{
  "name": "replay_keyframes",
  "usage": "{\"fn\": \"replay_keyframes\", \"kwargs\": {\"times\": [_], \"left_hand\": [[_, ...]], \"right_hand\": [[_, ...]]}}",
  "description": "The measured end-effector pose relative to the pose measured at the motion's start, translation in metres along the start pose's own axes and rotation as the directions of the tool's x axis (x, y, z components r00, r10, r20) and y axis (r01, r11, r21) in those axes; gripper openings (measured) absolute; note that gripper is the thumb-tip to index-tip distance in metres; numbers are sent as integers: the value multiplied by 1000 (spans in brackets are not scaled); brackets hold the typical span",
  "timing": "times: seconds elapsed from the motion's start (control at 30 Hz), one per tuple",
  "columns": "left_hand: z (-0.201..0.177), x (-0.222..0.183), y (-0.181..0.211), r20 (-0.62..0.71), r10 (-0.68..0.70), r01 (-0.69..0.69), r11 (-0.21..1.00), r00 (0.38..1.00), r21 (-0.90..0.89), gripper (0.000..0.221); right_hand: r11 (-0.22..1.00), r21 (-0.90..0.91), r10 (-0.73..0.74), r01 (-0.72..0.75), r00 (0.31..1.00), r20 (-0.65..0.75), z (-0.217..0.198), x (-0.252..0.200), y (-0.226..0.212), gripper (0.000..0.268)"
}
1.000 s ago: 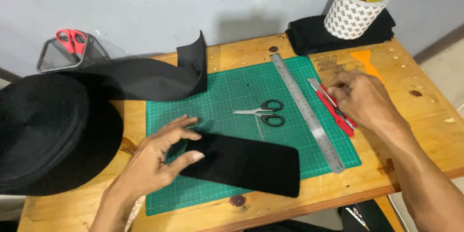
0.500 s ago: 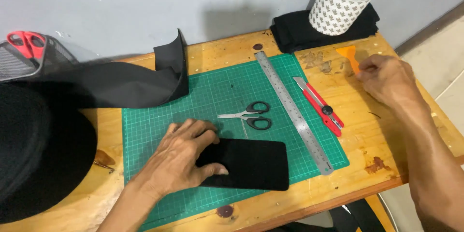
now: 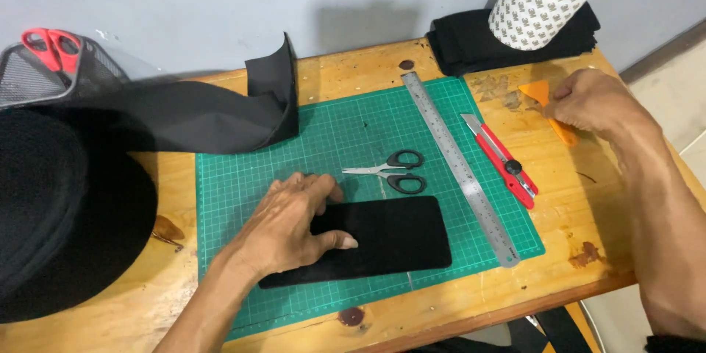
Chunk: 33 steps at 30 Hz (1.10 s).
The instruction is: Trimming the edges of black fabric strips and smoothing them onto a cutting mat using scissors, a ruler, and a scraper.
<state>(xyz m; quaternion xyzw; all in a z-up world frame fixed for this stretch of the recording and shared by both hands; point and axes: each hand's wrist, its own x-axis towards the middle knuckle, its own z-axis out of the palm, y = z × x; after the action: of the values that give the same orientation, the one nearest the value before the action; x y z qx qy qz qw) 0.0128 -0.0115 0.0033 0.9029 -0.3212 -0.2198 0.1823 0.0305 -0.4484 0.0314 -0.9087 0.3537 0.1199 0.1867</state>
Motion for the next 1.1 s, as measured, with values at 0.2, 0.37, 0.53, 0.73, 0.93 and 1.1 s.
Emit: {"fn": "replay_keyframes", "kwargs": {"times": [0.2, 0.37, 0.53, 0.73, 0.93, 1.1], "left_hand": [[20, 2, -18, -184, 111, -119, 992, 977, -32, 53], [16, 0, -17, -191, 121, -131, 991, 974, -40, 50], [0, -4, -2, -75, -52, 38, 983, 996, -179, 52], [7, -7, -8, -174, 28, -63, 978, 984, -197, 47], [8, -8, -9, -208, 46, -95, 968, 977, -232, 47], [15, -6, -12, -219, 44, -90, 975, 975, -204, 47]], "right_hand": [[987, 163, 4, -10, 999, 38, -2, -26, -8, 42], [920, 132, -354, 369, 927, -125, 10, -47, -24, 16], [541, 346, -746, 766, 628, -224, 79, -68, -87, 15], [340, 24, -911, 940, 335, -241, 146, -37, -138, 12], [390, -365, -920, 845, 374, -117, 160, -10, -145, 26], [678, -297, -734, 672, 603, -310, 121, 24, -123, 43]]}}
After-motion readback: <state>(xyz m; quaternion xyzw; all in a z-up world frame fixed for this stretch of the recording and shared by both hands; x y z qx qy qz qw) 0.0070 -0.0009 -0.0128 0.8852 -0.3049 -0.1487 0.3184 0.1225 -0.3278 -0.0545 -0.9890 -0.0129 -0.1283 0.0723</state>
